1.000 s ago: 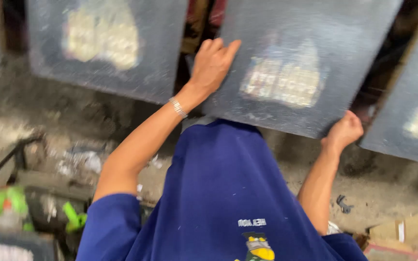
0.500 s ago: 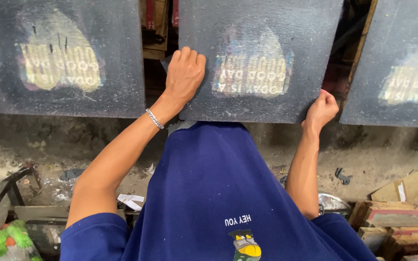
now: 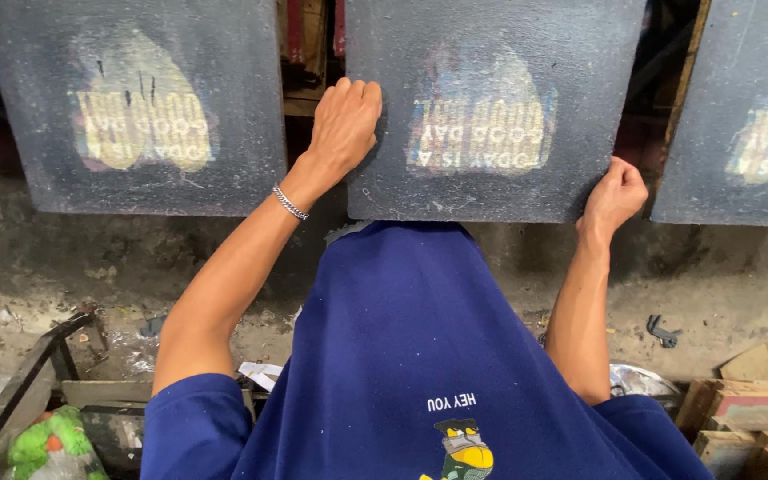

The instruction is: The person walks around a screen printing area, inspecting several printing boards by touching them and removing small pieces of lint or debris to prepare them for printing.

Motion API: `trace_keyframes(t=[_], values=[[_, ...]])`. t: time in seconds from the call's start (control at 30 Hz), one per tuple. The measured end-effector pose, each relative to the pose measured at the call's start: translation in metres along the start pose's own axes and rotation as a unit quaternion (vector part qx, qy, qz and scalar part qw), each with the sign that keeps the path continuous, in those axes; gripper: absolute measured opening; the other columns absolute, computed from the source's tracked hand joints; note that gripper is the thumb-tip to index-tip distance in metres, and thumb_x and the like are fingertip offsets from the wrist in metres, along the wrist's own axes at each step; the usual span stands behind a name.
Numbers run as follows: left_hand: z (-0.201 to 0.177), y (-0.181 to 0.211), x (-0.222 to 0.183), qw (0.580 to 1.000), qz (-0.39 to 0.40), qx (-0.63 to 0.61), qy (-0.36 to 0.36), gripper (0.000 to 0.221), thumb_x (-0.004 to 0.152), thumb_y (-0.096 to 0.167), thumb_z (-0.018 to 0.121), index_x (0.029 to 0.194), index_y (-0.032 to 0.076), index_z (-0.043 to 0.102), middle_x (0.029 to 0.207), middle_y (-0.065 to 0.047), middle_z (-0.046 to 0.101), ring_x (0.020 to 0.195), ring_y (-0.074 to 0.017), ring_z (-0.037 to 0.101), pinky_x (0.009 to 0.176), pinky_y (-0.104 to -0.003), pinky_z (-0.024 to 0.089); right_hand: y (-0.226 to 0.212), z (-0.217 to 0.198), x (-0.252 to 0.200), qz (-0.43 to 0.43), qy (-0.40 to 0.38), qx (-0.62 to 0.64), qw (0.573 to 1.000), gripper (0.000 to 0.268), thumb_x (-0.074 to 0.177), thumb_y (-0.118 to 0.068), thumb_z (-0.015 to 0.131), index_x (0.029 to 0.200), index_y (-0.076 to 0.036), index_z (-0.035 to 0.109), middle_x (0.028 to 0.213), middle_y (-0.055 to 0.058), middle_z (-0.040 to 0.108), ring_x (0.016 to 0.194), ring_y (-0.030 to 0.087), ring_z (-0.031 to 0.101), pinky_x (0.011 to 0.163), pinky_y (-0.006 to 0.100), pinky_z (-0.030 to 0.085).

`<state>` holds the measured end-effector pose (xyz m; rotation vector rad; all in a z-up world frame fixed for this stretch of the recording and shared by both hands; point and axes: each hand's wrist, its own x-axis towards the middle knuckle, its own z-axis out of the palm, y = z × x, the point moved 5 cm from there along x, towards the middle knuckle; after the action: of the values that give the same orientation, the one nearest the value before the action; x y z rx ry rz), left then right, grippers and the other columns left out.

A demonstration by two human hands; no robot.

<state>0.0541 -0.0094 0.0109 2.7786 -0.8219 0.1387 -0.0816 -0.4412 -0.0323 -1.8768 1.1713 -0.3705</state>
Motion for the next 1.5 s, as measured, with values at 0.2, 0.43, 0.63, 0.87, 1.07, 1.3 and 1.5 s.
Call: trace_keyframes(t=[0.2,0.43,0.63,0.87,1.07,1.3,1.5], values=[[0.004,-0.004,-0.003,0.982,-0.06,-0.156,-0.093,0.036,0.075,-0.021,0.035,0.084,0.013,0.04,0.067,-0.001,0.036,0.066,-0.019,0.029,0.059,-0.038,0.029,-0.001,0.0,-0.002,0.004,-0.007,-0.018,1.0,0.021,0.099,-0.017,0.06,0.081,-0.013,0.07,0.071,-0.01,0.047,0.069,0.007,0.043,0.069,0.028,0.043],[-0.037,-0.007,-0.008,0.871,-0.209,-0.384,-0.223,0.02,0.097,-0.002,0.037,0.089,0.015,0.032,0.09,0.0,0.052,0.078,-0.0177,0.043,0.068,-0.036,0.037,0.003,-0.001,0.001,0.005,0.0,-0.016,1.0,0.021,0.096,-0.014,0.058,0.082,-0.012,0.074,0.078,-0.01,0.065,0.068,0.005,0.048,0.069,0.028,0.046],[-0.06,-0.035,-0.041,0.912,-0.238,-0.331,-0.055,0.016,0.097,-0.005,0.047,0.097,0.011,0.047,0.098,-0.006,0.068,0.093,-0.028,0.056,0.073,-0.042,0.045,0.006,-0.002,0.0,-0.005,-0.02,0.0,1.0,0.042,0.104,-0.012,0.061,0.069,-0.018,0.039,0.068,-0.008,0.025,0.067,0.008,0.024,0.071,0.027,0.043],[-0.062,-0.05,-0.096,0.914,-0.321,-0.232,-0.092,0.004,0.104,0.004,0.049,0.108,0.006,0.049,0.089,-0.011,0.067,0.071,-0.032,0.059,0.059,-0.047,0.043,0.009,0.0,0.003,-0.011,-0.033,-0.013,0.999,0.05,0.108,-0.011,0.059,0.071,-0.019,0.026,0.071,-0.006,0.017,0.068,0.011,0.016,0.067,0.03,0.025],[-0.042,-0.018,-0.077,0.942,-0.289,-0.171,-0.015,0.023,0.1,0.018,0.068,0.121,0.01,0.07,0.11,-0.006,0.069,0.096,-0.0276,0.068,0.064,-0.046,0.056,-0.004,0.0,-0.007,-0.024,-0.048,0.002,0.999,0.053,0.108,-0.008,0.058,0.073,-0.019,0.02,0.071,-0.006,0.014,0.068,0.011,0.013,0.067,0.032,0.022],[-0.021,0.017,-0.039,0.968,-0.184,-0.07,0.152,0.005,0.096,0.01,0.075,0.099,0.008,0.07,0.089,-0.001,0.055,0.07,-0.0178,0.049,0.046,-0.031,0.044,0.001,-0.001,-0.004,-0.024,-0.039,0.013,0.999,0.051,0.105,-0.007,0.058,0.073,-0.02,0.022,0.07,-0.006,0.017,0.067,0.01,0.016,0.064,0.034,0.017],[-0.026,0.02,-0.032,0.969,-0.156,-0.045,0.185,0.014,0.098,0.005,0.062,0.085,0.008,0.068,0.083,-0.005,0.057,0.068,-0.0242,0.052,0.049,-0.037,0.041,0.011,0.0,0.011,-0.057,0.041,0.04,0.997,0.015,0.087,-0.015,0.071,0.073,-0.009,0.075,0.071,-0.012,0.055,0.075,0.004,0.051,0.067,0.027,0.049]])
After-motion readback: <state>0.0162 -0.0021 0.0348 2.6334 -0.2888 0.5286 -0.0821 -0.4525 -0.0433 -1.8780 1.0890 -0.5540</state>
